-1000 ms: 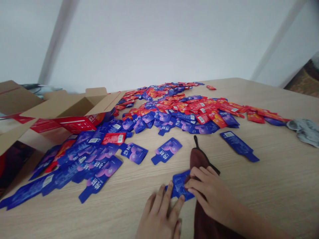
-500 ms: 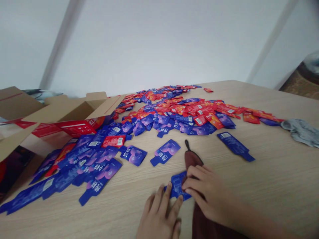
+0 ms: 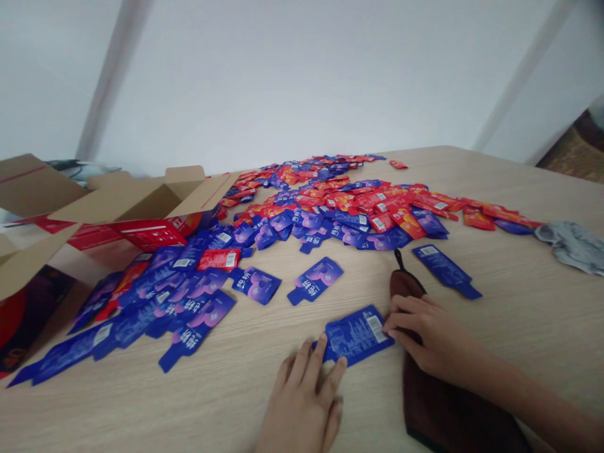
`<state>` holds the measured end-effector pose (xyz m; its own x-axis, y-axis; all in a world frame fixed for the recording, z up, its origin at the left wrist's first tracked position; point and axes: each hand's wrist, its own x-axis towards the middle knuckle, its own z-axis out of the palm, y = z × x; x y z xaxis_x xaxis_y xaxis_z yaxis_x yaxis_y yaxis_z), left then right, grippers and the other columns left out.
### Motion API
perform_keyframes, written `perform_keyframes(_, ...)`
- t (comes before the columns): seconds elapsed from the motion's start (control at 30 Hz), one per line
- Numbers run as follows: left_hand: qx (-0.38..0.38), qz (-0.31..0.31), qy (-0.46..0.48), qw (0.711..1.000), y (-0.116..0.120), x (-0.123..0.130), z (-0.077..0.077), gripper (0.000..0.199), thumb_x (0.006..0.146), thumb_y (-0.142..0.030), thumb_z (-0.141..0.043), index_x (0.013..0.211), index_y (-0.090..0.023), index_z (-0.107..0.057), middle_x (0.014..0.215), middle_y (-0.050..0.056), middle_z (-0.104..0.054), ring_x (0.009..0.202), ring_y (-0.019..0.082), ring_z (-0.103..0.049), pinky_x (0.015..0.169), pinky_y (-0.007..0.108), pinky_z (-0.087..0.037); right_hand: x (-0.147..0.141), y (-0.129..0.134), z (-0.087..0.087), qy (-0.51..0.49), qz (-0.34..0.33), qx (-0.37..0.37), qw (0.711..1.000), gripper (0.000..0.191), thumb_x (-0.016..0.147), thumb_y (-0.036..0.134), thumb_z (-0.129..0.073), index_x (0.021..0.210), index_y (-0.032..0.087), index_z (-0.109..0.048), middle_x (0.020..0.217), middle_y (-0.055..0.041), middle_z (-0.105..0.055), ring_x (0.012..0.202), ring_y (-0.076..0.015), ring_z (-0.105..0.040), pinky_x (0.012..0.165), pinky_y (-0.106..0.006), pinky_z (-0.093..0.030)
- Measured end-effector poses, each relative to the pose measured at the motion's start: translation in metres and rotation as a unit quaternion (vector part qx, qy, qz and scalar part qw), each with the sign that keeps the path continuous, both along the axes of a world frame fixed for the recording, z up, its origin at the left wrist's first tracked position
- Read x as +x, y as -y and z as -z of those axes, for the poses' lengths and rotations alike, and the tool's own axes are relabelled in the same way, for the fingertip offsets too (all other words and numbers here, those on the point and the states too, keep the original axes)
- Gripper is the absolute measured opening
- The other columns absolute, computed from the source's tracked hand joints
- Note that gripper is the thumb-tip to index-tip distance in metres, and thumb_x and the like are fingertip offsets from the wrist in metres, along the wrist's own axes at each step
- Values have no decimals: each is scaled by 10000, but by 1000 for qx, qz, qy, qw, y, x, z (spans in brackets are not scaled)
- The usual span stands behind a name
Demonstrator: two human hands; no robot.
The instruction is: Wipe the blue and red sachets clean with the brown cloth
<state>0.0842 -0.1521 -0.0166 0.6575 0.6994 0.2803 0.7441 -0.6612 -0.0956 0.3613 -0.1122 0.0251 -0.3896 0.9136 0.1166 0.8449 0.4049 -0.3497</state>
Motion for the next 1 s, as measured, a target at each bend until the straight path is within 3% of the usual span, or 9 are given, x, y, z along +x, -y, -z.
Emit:
perform_keyframes(0.1, -22, -10, -1, 1000, 1, 3, -6, 475, 933, -500, -516, 1383, -347, -513, 1406, 71, -549, 1234, 266, -507, 936, 370, -429, -29, 0, -5, -37, -30, 39, 998, 200, 930, 208, -490, 944, 245, -686, 964, -53, -621, 924, -207, -554, 826, -388, -373)
perform_keyframes(0.2, -53, -18, 3, 998, 3, 5, -9, 482, 930, -484, -528, 1390, -340, -507, 1413, 77, -541, 1239, 278, -502, 937, 389, -445, -51, 4, 3, -40, -68, 51, 996, 220, 950, 223, -473, 981, 257, -688, 1003, -56, -627, 971, -210, -548, 851, -387, -371)
perform_keyframes(0.4, -132, -49, 16, 990, 2, 14, -22, 387, 925, -402, -560, 1298, -311, -600, 1409, 97, -533, 1246, 304, -494, 949, 446, -457, -24, -5, 12, -14, -4, 19, 1000, 208, 935, 230, -478, 922, 242, -685, 983, -46, -625, 914, -191, -577, 819, -367, -414)
perform_keyframes(0.57, -203, -95, 46, 973, -23, 28, -43, 249, 969, -338, -490, 980, -252, -723, 1156, 75, -643, 1088, 261, -572, 928, 438, -455, -14, -6, 17, -1, -5, 50, 999, 202, 933, 232, -474, 947, 241, -675, 974, -52, -607, 893, -196, -572, 801, -370, -422)
perform_keyframes(0.63, -220, -136, 54, 964, -35, 34, -43, 242, 918, -394, -590, 1015, -197, -691, 1103, 95, -634, 1050, 273, -573, 902, 426, -469, -21, -3, 23, -3, -7, 64, 998, 202, 940, 228, -460, 978, 238, -659, 993, -63, -593, 907, -213, -555, 806, -388, -415)
perform_keyframes(0.7, -232, -176, 67, 954, -44, 35, -40, 454, 820, -427, -716, 1162, -146, -619, 1148, 125, -600, 1083, 298, -550, 918, 427, -465, -31, -1, 28, -3, -8, 62, 998, 206, 948, 225, -444, 1003, 231, -642, 1000, -72, -579, 914, -227, -540, 802, -399, -409)
perform_keyframes(0.8, -258, -207, 89, 939, -50, 27, -32, 624, 746, -378, -794, 1257, -124, -540, 1194, 135, -567, 1133, 295, -526, 971, 407, -438, -46, -4, 28, -13, -28, 56, 998, 204, 954, 217, -435, 1010, 228, -631, 996, -71, -566, 931, -231, -526, 815, -397, -400)
perform_keyframes(1.0, -268, -233, 168, 920, -52, -17, -26, 439, 729, -267, -779, 1106, -170, -577, 1066, 86, -604, 1036, 258, -595, 887, 338, -468, -98, -29, 16, -28, -88, 61, 994, 160, 941, 222, -487, 1017, 245, -625, 1030, -51, -558, 949, -214, -519, 826, -362, -388)
